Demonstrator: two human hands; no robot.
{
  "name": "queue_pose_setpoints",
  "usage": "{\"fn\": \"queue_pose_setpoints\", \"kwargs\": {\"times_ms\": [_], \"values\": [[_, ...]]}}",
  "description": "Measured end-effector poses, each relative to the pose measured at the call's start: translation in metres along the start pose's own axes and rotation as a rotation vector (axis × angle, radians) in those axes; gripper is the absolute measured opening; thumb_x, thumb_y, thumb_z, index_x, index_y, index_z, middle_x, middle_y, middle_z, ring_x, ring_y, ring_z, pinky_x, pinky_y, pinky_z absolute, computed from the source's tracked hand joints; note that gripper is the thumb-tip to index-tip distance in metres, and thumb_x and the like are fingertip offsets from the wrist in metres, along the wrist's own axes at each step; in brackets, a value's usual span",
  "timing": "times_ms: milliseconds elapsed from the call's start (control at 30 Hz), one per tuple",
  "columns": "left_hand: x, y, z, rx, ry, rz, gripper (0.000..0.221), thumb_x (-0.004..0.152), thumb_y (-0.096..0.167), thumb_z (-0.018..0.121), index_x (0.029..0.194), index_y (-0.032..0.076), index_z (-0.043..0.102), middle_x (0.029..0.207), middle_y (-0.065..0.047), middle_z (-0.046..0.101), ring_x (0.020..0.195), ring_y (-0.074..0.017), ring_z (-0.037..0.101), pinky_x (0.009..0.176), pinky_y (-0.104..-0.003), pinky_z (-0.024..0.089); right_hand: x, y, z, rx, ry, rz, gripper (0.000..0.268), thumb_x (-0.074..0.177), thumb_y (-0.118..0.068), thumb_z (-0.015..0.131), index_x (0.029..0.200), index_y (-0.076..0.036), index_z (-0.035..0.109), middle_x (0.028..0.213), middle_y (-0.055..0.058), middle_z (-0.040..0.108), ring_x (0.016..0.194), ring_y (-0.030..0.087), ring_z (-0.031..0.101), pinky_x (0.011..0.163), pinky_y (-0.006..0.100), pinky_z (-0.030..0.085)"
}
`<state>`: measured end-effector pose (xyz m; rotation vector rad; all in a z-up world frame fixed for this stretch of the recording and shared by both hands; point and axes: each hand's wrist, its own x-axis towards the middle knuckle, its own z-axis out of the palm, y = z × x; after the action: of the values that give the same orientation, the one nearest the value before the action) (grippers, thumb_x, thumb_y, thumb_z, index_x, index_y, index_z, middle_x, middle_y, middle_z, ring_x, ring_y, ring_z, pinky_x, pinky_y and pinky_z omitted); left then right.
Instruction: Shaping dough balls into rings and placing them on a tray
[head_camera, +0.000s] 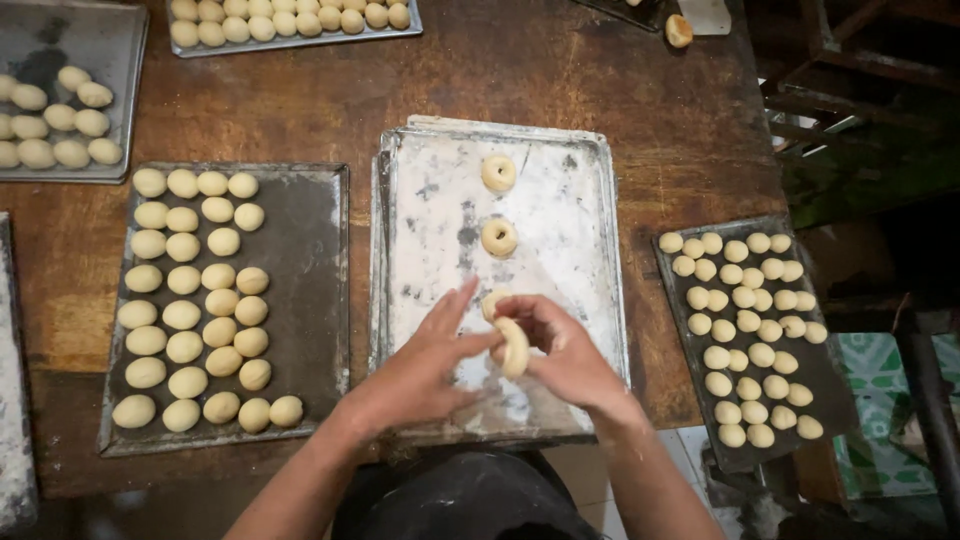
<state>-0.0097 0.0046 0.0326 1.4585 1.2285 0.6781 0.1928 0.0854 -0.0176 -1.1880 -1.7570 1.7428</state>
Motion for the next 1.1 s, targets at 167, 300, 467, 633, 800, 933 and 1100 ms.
{"fn": "queue_pose_setpoints", "kwargs": {"times_ms": [167,300,467,633,800,933,1100], "values": [[0.005,-0.008,-0.001,-0.057,-0.048,-0.027,0.08,0.072,0.005,0.085,0.146,0.026,0.059,0.171,-0.022,-0.001,0.152,-0.0506,0.017,0.121,-0.067,0.022,0.001,0.008,-0.006,-0.067,0.026,-0.001,0.072,0.068,-0.02,0.09,0.131,0.0,0.063,0.118,0.022,0.071,0.104,0.034,0.069,0.089,0.041,0.052],[0.006,-0.004,-0.004,0.069,-0.087,-0.037,0.068,0.073,0.001,0.082,0.137,0.021,0.069,0.169,-0.028,-0.001,0.15,-0.0561,0.008,0.118,-0.072,0.02,-0.003,-0.015,-0.002,0.081,0.113,-0.005,0.059,0.071,-0.002,0.074,0.129,0.0,0.065,0.111,0.02,0.071,0.098,0.032,0.068,0.086,0.04,0.053],[0.006,-0.026,-0.002,-0.105,-0.008,0.058,0.061,0.075,0.036,0.084,0.13,0.012,0.071,0.167,-0.032,0.013,0.143,-0.0653,0.021,0.113,-0.077,0.025,-0.002,0.0,-0.004,-0.065,0.035,0.004,0.044,0.072,0.004,0.065,0.114,0.002,0.074,0.101,0.017,0.075,0.089,0.028,0.068,0.081,0.04,0.055],[-0.034,-0.077,-0.015,-0.117,0.199,-0.057,0.047,0.076,0.004,0.08,0.123,0.006,0.074,0.139,-0.028,0.054,0.125,-0.0558,0.053,0.102,-0.07,0.046,-0.017,-0.015,-0.017,-0.213,0.082,0.124,0.032,0.076,-0.003,0.074,0.108,-0.001,0.078,0.091,0.019,0.078,0.068,0.023,0.067,0.062,0.036,0.056],[-0.088,-0.171,-0.033,0.47,0.167,-0.438,0.025,0.085,0.017,0.072,0.11,0.011,0.076,0.106,-0.019,0.076,0.106,-0.0475,0.07,0.092,-0.06,0.059,-0.021,0.024,-0.017,-0.383,-0.038,0.199,0.03,0.08,-0.01,0.076,0.11,-0.005,0.078,0.092,0.017,0.08,0.066,0.023,0.068,0.06,0.037,0.055],[-0.119,-0.242,-0.017,0.969,-0.151,-0.633,0.042,0.082,0.008,0.064,0.122,0.02,0.064,0.112,-0.009,0.064,0.107,-0.0312,0.064,0.085,-0.048,0.062,-0.018,0.02,-0.004,-0.68,-0.257,0.439,0.035,0.093,-0.031,0.069,0.126,-0.019,0.068,0.114,0.0,0.07,0.093,0.012,0.065,0.084,0.025,0.058],[-0.14,-0.285,-0.016,1.093,0.001,-0.629,0.049,0.077,0.006,0.064,0.124,0.022,0.058,0.117,-0.006,0.059,0.113,-0.0338,0.06,0.083,-0.051,0.059,-0.017,0.028,-0.01,-0.783,-0.23,0.256,0.038,0.095,-0.033,0.066,0.129,-0.019,0.07,0.112,0.002,0.062,0.094,0.022,0.066,0.081,0.038,0.053]]}}
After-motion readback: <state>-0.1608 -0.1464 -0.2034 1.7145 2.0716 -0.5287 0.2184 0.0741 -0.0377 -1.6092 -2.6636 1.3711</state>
